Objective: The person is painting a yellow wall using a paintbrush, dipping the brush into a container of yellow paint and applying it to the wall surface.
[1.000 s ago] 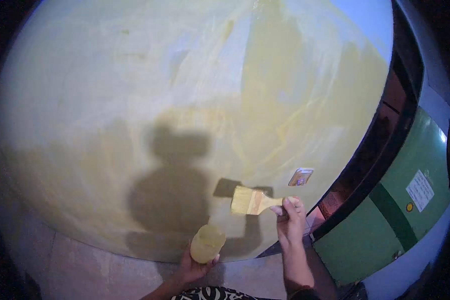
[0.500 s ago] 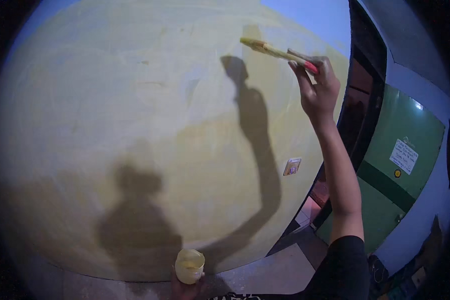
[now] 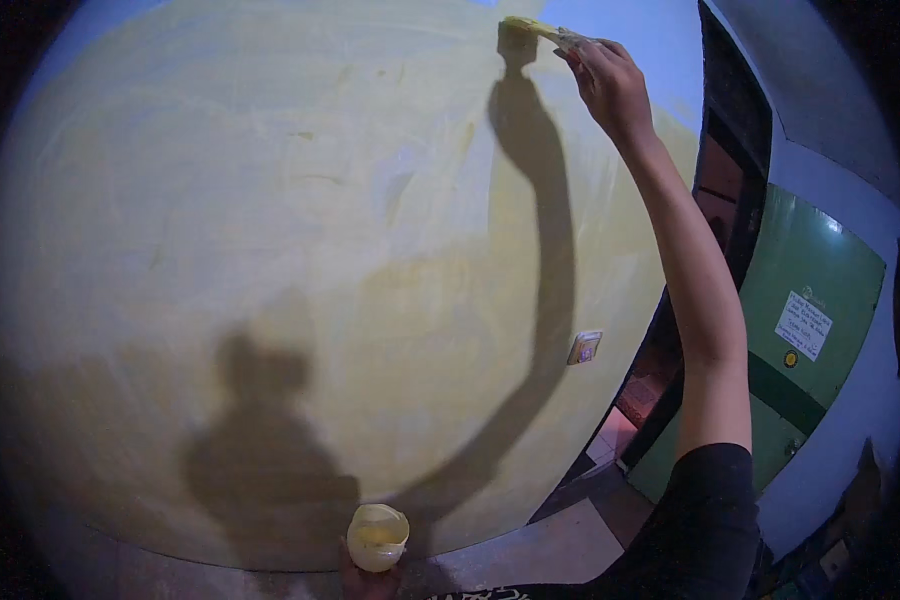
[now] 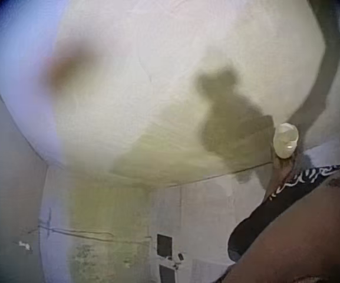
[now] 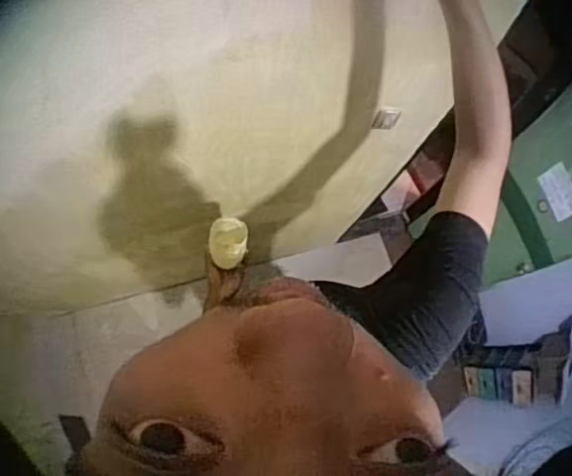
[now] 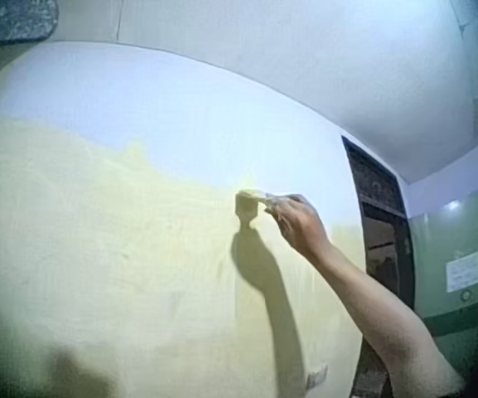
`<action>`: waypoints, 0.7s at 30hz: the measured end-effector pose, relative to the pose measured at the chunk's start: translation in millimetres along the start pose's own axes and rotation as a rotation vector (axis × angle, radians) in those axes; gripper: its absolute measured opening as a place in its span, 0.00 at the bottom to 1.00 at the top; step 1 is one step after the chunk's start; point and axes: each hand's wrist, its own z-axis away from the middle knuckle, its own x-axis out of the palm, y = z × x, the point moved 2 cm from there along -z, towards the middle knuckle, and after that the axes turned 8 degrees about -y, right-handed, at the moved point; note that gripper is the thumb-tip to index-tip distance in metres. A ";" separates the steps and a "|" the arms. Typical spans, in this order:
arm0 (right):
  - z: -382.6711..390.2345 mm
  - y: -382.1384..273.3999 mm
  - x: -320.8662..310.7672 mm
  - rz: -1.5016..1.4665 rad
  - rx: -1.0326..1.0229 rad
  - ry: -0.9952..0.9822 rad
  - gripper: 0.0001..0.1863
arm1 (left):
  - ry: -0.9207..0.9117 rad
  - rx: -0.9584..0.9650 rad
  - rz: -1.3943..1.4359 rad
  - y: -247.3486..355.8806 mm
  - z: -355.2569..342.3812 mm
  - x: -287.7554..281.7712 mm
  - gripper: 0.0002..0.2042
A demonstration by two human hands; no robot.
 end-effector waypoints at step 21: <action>36.6 -14.0 -31.6 -0.009 0.004 -0.058 0.12 | 0.017 0.009 -0.361 -1.2 -42.4 -3.2 0.37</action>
